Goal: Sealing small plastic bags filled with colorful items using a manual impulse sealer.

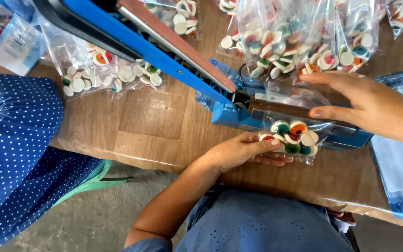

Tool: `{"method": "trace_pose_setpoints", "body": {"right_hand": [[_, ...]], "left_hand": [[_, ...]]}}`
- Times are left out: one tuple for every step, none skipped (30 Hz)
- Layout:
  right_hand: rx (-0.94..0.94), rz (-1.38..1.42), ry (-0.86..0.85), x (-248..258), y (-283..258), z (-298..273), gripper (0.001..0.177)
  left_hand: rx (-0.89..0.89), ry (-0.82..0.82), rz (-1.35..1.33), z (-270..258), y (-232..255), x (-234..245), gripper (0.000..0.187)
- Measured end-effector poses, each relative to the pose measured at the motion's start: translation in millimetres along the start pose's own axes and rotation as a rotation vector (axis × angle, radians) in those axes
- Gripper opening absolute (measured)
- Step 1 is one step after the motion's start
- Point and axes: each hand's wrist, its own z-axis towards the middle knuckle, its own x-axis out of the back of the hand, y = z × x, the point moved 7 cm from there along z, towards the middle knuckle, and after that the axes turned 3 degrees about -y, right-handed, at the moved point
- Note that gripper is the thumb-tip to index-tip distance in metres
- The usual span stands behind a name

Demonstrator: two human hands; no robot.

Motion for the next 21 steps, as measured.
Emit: {"method": "trace_pose_setpoints", "body": {"right_hand": [[-0.036,-0.004,0.012,0.0,12.9,-5.1,0.079],[-0.040,-0.001,0.014,2.2,16.8,-9.9,0.079],[-0.148,-0.008,-0.043,0.8,27.8,-15.1,0.080],[-0.257,-0.011,-0.098,-0.5,38.4,-21.3,0.082],[-0.260,-0.010,-0.097,2.8,35.2,-22.6,0.082],[-0.312,0.117,-0.129,2.4,34.8,-25.1,0.079],[-0.359,0.244,-0.161,2.3,33.1,-27.2,0.080],[-0.360,0.244,-0.158,5.2,27.1,-25.3,0.080],[-0.389,0.356,-0.123,8.7,22.9,-23.9,0.076],[-0.416,0.467,-0.088,12.1,18.8,-22.6,0.073],[-0.418,0.467,-0.087,9.4,23.8,-20.6,0.073],[-0.299,0.552,-0.033,11.0,22.0,-15.5,0.073],[-0.178,0.636,0.021,13.1,20.2,-11.1,0.073],[-0.179,0.635,0.020,12.6,17.5,-11.7,0.073],[-0.101,0.707,0.086,16.9,11.1,-11.4,0.086],[-0.023,0.779,0.153,21.5,5.2,-12.0,0.100],[-0.023,0.780,0.153,17.4,12.4,-9.8,0.100],[0.054,0.857,0.190,17.3,16.5,-8.1,0.112],[0.131,0.932,0.227,17.7,21.0,-7.1,0.125],[0.131,0.932,0.226,17.8,20.5,-7.3,0.125],[0.074,0.885,0.213,16.1,22.1,-6.5,0.114]], "left_hand": [[0.005,0.014,0.001,0.4,-0.8,0.8,0.039],[0.010,0.011,0.002,0.2,-1.2,0.3,0.039],[0.001,0.009,-0.001,0.3,-0.3,-0.2,0.038],[-0.007,0.006,-0.004,-0.1,0.5,-0.7,0.038],[-0.005,0.003,-0.003,1.3,-2.5,0.6,0.038],[-0.024,0.008,-0.002,2.2,-4.0,2.5,0.035],[-0.047,0.014,-0.001,3.1,-4.9,4.5,0.032],[-0.047,0.012,0.000,2.2,-3.0,1.3,0.032],[-0.039,0.033,0.031,1.5,-1.4,-0.4,0.034],[-0.031,0.054,0.061,0.8,0.2,-2.0,0.035],[-0.030,0.051,0.061,2.8,-5.3,-2.0,0.035],[-0.076,0.088,0.050,4.3,-7.6,0.8,0.029],[-0.123,0.127,0.039,5.2,-10.2,3.7,0.023],[-0.123,0.127,0.038,6.3,-10.7,0.6,0.023],[-0.136,0.158,0.012,6.0,-10.8,-0.3,0.025],[-0.149,0.188,-0.013,5.7,-10.9,-1.3,0.029],[-0.148,0.189,-0.012,5.1,-10.8,-3.6,0.029],[-0.170,0.205,0.011,4.0,-9.0,-5.1,0.027],[-0.193,0.221,0.033,3.2,-7.3,-6.9,0.026],[-0.193,0.221,0.033,3.2,-7.2,-7.7,0.026],[-0.200,0.224,0.036,2.8,-6.4,-8.3,0.023]]}}
